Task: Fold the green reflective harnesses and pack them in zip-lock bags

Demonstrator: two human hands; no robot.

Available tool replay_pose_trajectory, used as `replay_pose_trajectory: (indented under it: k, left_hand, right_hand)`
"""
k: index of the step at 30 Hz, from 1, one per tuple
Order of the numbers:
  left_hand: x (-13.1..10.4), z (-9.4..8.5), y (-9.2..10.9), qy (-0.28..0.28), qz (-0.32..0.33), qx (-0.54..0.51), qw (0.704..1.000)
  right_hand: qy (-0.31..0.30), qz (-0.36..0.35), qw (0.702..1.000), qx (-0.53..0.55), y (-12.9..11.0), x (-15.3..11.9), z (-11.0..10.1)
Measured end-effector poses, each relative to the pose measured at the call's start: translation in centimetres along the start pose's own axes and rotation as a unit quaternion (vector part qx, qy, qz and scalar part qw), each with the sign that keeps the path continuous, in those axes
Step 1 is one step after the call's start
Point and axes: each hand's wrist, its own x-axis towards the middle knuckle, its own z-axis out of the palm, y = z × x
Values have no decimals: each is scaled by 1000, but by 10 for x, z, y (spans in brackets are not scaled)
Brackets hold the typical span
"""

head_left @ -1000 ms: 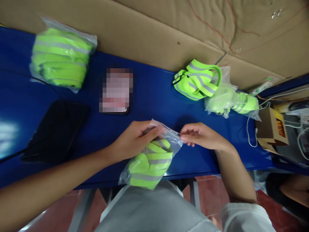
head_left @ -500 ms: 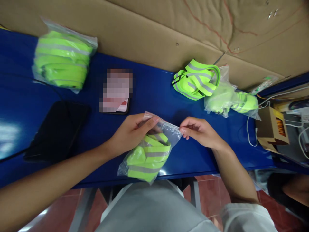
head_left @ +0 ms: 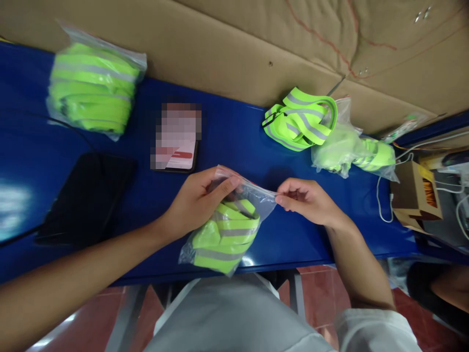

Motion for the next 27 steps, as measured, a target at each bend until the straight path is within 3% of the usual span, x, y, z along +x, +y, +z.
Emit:
replay_pose_trajectory:
  k: [9, 27]
  left_hand:
    - [-5, 3, 0, -19, 16, 3, 1000]
    - [-8, 8, 0, -52, 0, 2, 999]
  right_hand:
    - [-16, -59, 998, -21, 4, -1, 6]
    - [3, -91, 995, -28, 8, 0, 24]
